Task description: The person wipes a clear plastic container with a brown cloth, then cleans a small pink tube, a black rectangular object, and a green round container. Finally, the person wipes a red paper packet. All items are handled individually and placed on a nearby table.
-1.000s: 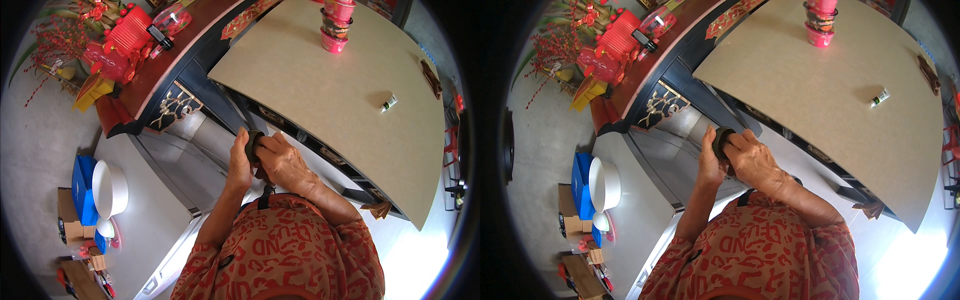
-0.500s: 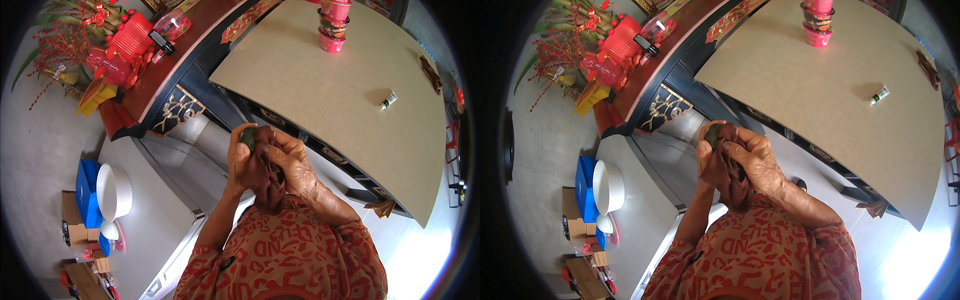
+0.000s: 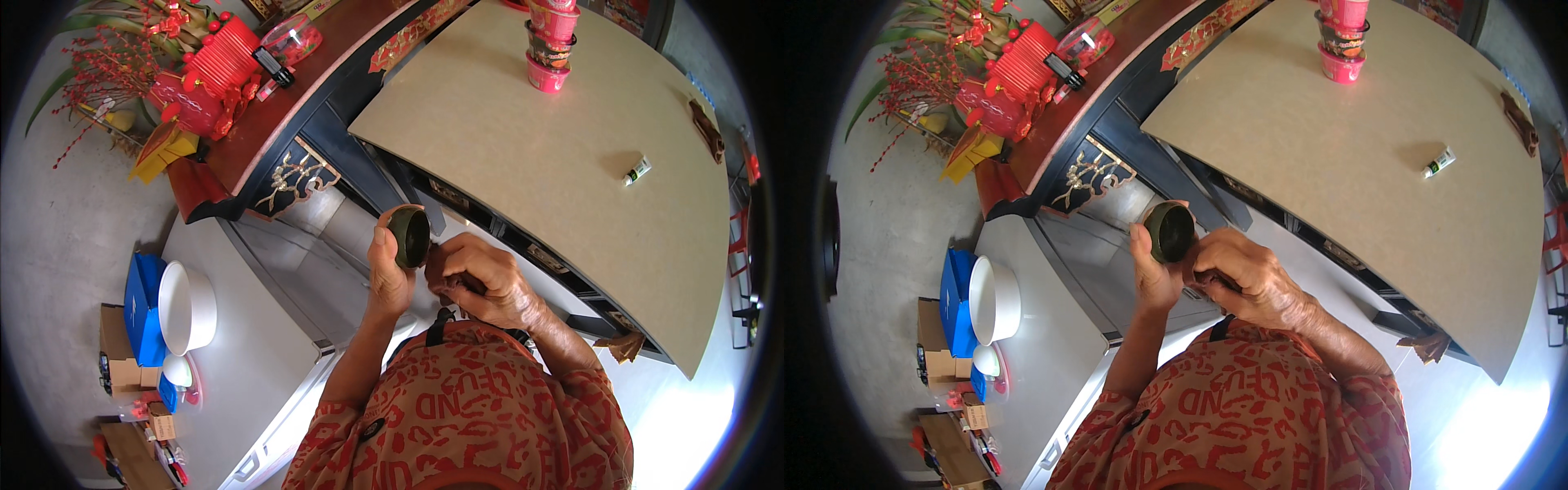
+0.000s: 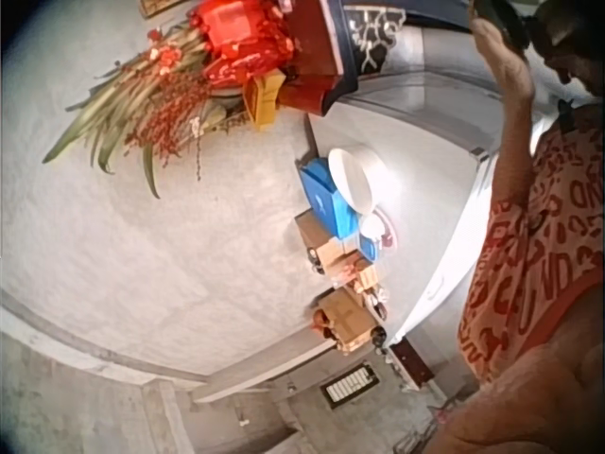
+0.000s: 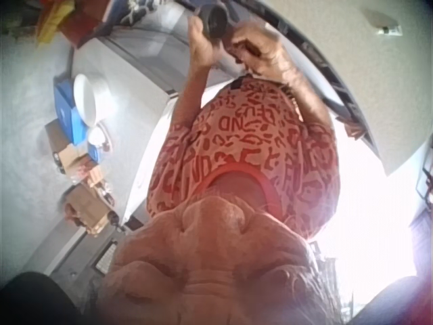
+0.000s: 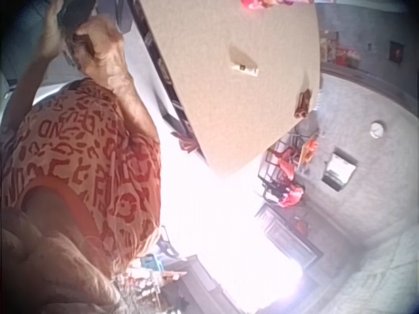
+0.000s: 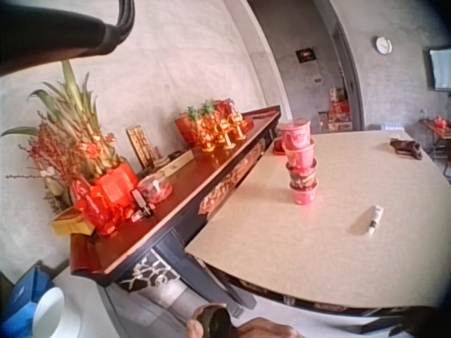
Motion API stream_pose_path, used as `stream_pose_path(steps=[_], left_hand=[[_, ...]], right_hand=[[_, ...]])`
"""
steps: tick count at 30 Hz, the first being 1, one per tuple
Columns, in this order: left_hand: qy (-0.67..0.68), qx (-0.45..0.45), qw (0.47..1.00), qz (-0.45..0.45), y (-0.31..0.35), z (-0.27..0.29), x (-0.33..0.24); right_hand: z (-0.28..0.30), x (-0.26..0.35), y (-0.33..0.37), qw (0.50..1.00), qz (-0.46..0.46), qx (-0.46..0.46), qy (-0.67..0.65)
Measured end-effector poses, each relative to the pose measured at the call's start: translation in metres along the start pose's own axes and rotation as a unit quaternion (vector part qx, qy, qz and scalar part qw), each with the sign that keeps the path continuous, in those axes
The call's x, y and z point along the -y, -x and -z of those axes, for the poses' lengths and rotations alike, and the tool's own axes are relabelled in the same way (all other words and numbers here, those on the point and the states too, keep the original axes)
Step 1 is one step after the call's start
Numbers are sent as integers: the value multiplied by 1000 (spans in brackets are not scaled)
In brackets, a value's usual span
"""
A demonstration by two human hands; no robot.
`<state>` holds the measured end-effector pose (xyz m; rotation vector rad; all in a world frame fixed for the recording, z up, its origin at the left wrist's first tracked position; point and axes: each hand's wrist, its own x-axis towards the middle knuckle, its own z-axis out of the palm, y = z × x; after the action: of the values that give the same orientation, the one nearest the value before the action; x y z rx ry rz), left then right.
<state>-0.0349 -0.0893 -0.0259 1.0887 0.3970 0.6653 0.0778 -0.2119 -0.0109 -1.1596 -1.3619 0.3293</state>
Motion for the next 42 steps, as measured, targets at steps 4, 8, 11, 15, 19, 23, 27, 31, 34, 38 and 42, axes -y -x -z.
stream_pose_path(steps=[4,8,11,15,19,23,27,31,34,38,42], left_hand=[[-20,76,997,20,2,-6,2],[-48,53,997,39,7,-6,9],[-84,87,992,31,6,-4,4],[-145,83,986,-14,6,-4,6],[-179,48,981,-61,9,-12,8],[-122,119,985,35,7,-5,-3],[-190,136,971,57,4,2,-10],[-213,72,974,-7,6,-10,-6],[-219,66,973,-40,7,-10,-3],[-211,54,972,-84,9,-10,-1],[-263,38,956,-122,11,-1,7]], right_hand=[[-2,7,-20,975,118,-101,159],[-3,-9,-32,957,159,-98,223],[-1,-17,-35,961,154,-99,207],[-9,-26,-28,970,106,-131,178],[-10,-30,-28,967,107,-139,185],[-2,-29,-31,943,180,-114,254],[-2,-28,-34,935,202,-111,269],[-5,-30,-37,950,159,-141,230],[-11,-34,-32,968,83,-159,177],[-19,-40,-23,980,-11,-166,112],[-29,-35,-16,972,-166,-159,55]])
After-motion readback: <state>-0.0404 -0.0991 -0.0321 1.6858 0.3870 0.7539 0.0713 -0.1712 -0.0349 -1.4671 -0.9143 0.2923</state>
